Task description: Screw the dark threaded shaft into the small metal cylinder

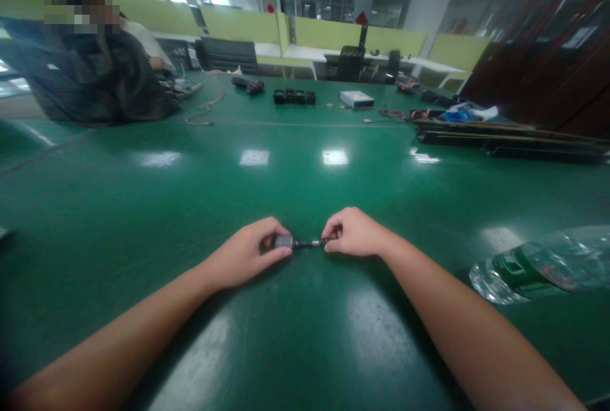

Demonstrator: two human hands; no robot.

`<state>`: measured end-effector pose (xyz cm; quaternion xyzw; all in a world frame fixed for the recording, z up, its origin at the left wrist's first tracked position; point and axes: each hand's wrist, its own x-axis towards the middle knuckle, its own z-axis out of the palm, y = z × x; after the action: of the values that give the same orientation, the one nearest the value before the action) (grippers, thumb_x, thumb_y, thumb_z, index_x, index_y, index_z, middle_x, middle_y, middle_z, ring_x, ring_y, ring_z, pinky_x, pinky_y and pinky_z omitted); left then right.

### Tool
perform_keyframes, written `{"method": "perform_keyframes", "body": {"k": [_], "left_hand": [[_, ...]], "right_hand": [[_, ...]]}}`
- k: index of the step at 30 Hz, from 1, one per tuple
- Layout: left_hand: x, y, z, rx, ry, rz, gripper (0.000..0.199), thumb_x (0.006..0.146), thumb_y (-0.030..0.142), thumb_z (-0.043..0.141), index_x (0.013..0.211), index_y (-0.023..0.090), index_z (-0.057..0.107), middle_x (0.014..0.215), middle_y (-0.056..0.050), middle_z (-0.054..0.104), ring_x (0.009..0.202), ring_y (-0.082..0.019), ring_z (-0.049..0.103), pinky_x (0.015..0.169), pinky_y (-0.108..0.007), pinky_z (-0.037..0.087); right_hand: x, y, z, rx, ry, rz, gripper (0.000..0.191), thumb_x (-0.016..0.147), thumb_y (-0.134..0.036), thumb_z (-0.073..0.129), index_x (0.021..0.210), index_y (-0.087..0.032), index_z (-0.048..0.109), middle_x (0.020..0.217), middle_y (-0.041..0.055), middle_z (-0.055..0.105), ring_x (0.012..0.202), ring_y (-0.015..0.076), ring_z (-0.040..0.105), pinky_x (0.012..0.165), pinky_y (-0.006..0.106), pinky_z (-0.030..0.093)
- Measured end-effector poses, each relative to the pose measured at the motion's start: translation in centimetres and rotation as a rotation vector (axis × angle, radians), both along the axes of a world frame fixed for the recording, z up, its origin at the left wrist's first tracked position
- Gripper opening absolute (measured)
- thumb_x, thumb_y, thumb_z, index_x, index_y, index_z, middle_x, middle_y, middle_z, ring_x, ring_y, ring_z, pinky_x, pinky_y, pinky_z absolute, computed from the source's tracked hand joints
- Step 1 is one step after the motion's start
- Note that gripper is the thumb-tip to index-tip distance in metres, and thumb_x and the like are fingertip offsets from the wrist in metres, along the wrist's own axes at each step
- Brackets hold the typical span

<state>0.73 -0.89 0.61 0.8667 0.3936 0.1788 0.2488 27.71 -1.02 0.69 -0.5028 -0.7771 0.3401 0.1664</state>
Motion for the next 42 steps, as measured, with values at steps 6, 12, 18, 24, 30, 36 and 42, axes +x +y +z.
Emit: {"method": "perform_keyframes", "body": {"k": [6, 12, 18, 24, 30, 36, 42], "left_hand": [[0.0, 0.0, 0.0, -0.002, -0.018, -0.001, 0.022, 0.089, 0.041, 0.062, 0.096, 0.020, 0.067, 0.082, -0.001, 0.063, 0.071, -0.017, 0.056, 0.064, -0.028, 0.041], [0.0, 0.1, -0.1, 0.003, -0.006, -0.006, 0.022, 0.089, 0.040, 0.061, 0.097, 0.020, 0.066, 0.082, -0.001, 0.062, 0.071, -0.017, 0.056, 0.063, -0.028, 0.041], [0.0, 0.1, 0.0, -0.013, -0.009, -0.010, 0.021, 0.089, 0.038, 0.062, 0.098, 0.020, 0.065, 0.083, -0.001, 0.063, 0.072, -0.017, 0.057, 0.064, -0.027, 0.041], [0.1, 0.1, 0.0, -0.003, -0.008, -0.007, 0.024, 0.089, 0.041, 0.061, 0.098, 0.020, 0.066, 0.083, -0.002, 0.064, 0.073, -0.018, 0.058, 0.063, -0.027, 0.042], [0.2, 0.2, -0.2, 0.018, 0.005, -0.004, 0.024, 0.089, 0.042, 0.062, 0.098, 0.020, 0.066, 0.084, -0.002, 0.065, 0.073, -0.017, 0.058, 0.064, -0.027, 0.042], [0.1, 0.2, -0.1, 0.012, 0.018, -0.008, 0.024, 0.091, 0.042, 0.061, 0.100, 0.020, 0.066, 0.087, -0.002, 0.065, 0.075, -0.018, 0.059, 0.066, -0.028, 0.041], [0.1, 0.2, 0.0, -0.001, 0.012, -0.023, 0.024, 0.092, 0.042, 0.061, 0.100, 0.020, 0.066, 0.087, -0.002, 0.064, 0.076, -0.018, 0.058, 0.066, -0.028, 0.041]], "right_hand": [[-1.0, -0.4, -0.6, 0.085, 0.069, 0.065, 0.014, 0.073, -0.022, 0.077, 0.086, -0.017, 0.078, 0.075, 0.0013, 0.067, 0.064, 0.0118, 0.058, 0.059, 0.024, 0.043], [-2.6, -1.2, -0.8, 0.208, 0.182, 0.130, 0.033, 0.073, -0.013, 0.074, 0.105, -0.019, 0.073, 0.093, 0.0039, 0.070, 0.083, 0.0160, 0.063, 0.077, 0.028, 0.050], [-2.8, -1.2, -1.5, 0.206, 0.229, 0.082, 0.046, 0.070, -0.008, 0.073, 0.114, -0.018, 0.068, 0.094, 0.0034, 0.069, 0.082, 0.0154, 0.063, 0.080, 0.029, 0.051], [-3.7, -1.5, -1.6, 0.280, 0.140, 0.087, 0.026, 0.075, -0.017, 0.075, 0.101, -0.018, 0.072, 0.092, 0.0046, 0.070, 0.084, 0.0170, 0.063, 0.077, 0.029, 0.048], [-4.2, -1.4, -2.0, 0.299, 0.130, 0.060, 0.015, 0.082, -0.017, 0.070, 0.096, -0.018, 0.074, 0.087, 0.0036, 0.071, 0.078, 0.0148, 0.062, 0.073, 0.026, 0.046], [-3.9, -1.4, -2.0, 0.302, 0.133, 0.067, 0.014, 0.080, -0.017, 0.071, 0.093, -0.018, 0.075, 0.085, 0.0031, 0.071, 0.075, 0.0140, 0.061, 0.070, 0.025, 0.046], [-3.7, -1.4, -1.8, 0.302, 0.121, 0.077, 0.012, 0.079, -0.016, 0.071, 0.090, -0.017, 0.075, 0.082, 0.0029, 0.070, 0.073, 0.0136, 0.060, 0.069, 0.025, 0.045]]}}
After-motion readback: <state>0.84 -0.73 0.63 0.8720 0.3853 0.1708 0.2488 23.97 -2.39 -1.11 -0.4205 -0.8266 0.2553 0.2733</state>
